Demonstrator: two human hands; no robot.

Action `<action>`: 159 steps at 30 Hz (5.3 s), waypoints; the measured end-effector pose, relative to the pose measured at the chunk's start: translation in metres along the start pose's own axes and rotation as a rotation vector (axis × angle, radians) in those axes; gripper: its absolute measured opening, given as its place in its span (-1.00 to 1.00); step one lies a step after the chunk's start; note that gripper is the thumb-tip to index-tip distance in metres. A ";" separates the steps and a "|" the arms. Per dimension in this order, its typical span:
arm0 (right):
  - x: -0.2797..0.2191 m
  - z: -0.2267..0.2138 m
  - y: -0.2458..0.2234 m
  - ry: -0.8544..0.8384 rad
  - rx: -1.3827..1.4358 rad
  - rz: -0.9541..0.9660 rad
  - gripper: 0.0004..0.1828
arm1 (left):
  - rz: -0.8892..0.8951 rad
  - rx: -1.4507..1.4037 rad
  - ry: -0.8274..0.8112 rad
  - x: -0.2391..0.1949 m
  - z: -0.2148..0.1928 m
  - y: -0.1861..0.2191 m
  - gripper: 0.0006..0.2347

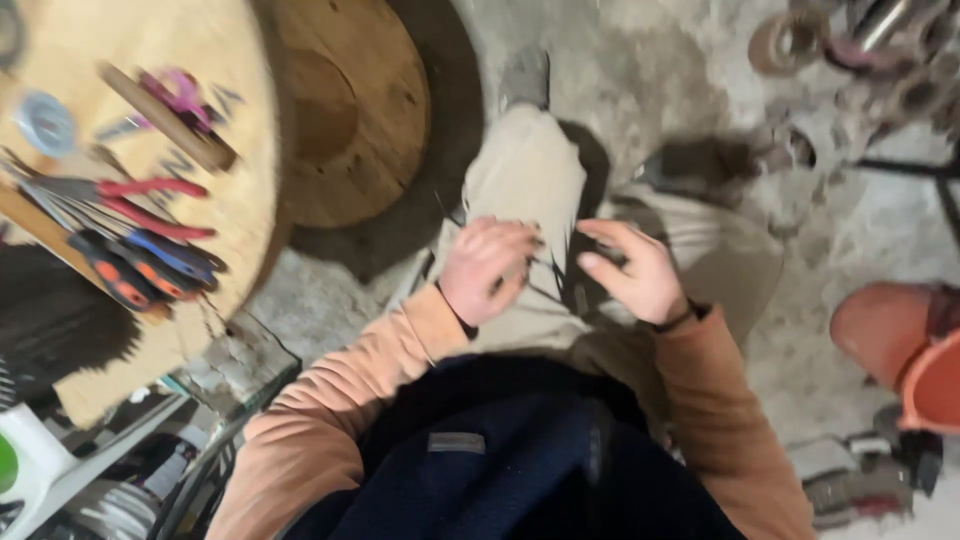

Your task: Stripping and twisting electrical wires for an electromechanical project.

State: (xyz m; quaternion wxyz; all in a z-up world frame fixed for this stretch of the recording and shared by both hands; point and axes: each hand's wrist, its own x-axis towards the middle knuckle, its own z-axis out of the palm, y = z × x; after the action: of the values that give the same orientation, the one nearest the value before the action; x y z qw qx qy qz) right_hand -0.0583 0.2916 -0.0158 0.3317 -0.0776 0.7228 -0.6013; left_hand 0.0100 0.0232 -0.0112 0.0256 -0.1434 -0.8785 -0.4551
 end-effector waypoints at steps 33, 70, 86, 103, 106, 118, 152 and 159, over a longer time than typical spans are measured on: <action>-0.104 0.003 0.015 0.273 -0.252 -0.324 -0.88 | -0.140 -0.403 -0.295 0.019 -0.006 0.057 -0.91; -0.086 0.051 0.005 0.014 0.102 -0.082 -0.76 | 0.223 -0.017 -0.136 -0.007 0.010 0.054 -0.65; -0.085 0.058 0.016 0.070 0.287 -0.072 -0.81 | -0.070 -0.354 -0.225 -0.012 0.005 0.064 -0.71; -0.092 0.053 -0.003 0.305 -0.865 -1.028 -0.79 | -0.474 -0.741 -0.454 -0.028 0.012 0.049 -0.85; -0.092 0.051 -0.002 0.306 -0.996 -1.051 -0.78 | -0.503 -0.834 -0.403 -0.033 0.017 0.051 -0.86; -0.098 0.055 0.005 0.225 -0.234 -0.475 -0.73 | -0.049 -0.383 -0.312 -0.018 0.000 0.058 -0.88; -0.103 0.070 -0.010 0.156 0.281 -0.115 -0.87 | 0.504 0.245 -0.091 -0.030 0.000 0.041 -0.86; -0.112 0.065 -0.004 0.228 -0.214 -0.591 -0.86 | 0.323 0.043 -0.228 -0.025 0.005 0.046 -0.80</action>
State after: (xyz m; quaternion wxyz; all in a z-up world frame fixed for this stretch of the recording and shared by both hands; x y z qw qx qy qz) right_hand 0.0641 0.2944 0.0276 0.0497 -0.2505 0.7605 -0.5970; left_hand 0.0472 0.0462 0.0176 0.0016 -0.3325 -0.8507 -0.4070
